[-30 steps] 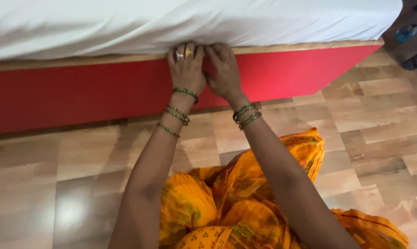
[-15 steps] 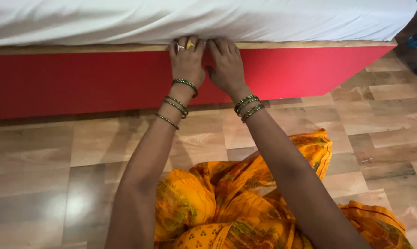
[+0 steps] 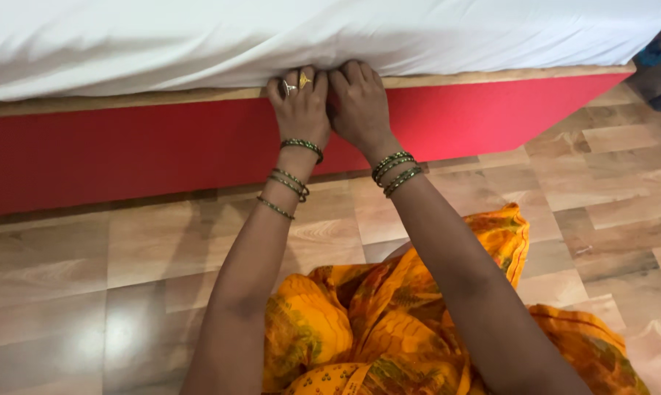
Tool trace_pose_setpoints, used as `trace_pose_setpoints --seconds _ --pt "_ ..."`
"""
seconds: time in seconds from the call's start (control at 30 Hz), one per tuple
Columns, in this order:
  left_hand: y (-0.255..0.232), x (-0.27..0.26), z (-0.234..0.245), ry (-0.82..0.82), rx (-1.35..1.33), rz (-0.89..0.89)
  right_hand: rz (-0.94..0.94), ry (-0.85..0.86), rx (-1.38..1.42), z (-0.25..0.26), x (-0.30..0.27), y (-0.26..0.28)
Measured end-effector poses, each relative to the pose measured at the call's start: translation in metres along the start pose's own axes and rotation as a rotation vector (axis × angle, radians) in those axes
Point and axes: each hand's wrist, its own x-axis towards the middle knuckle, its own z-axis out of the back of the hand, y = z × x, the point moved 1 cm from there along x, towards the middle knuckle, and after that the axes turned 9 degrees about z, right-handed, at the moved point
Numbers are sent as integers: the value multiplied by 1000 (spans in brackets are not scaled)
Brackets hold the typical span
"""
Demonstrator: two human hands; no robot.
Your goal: The person is tucking a white bedsheet into the gap between the mattress and the red bed frame by hand. They use their fingers to push the fabric under the side of the mattress while moving along the length of the bed.
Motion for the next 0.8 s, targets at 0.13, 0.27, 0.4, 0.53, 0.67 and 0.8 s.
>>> trace_pose_setpoints --seconds 0.13,0.27,0.4,0.53,0.67,0.8 --pt "3 -3 7 61 -61 8 -12 -74 19 -1 -9 7" --pt "11 -10 22 67 -179 -46 -33 -83 104 0 -22 17" --pt "9 -19 47 16 -294 -44 -14 -111 94 4 -33 28" --pt "-31 -52 100 271 -1046 297 89 -14 71 3 -28 31" --pt "-108 -118 190 692 -2003 112 -51 90 75 -1 -4 31" --pt "-155 -169 255 1178 -2281 117 -8 -2 48 2 -5 43"
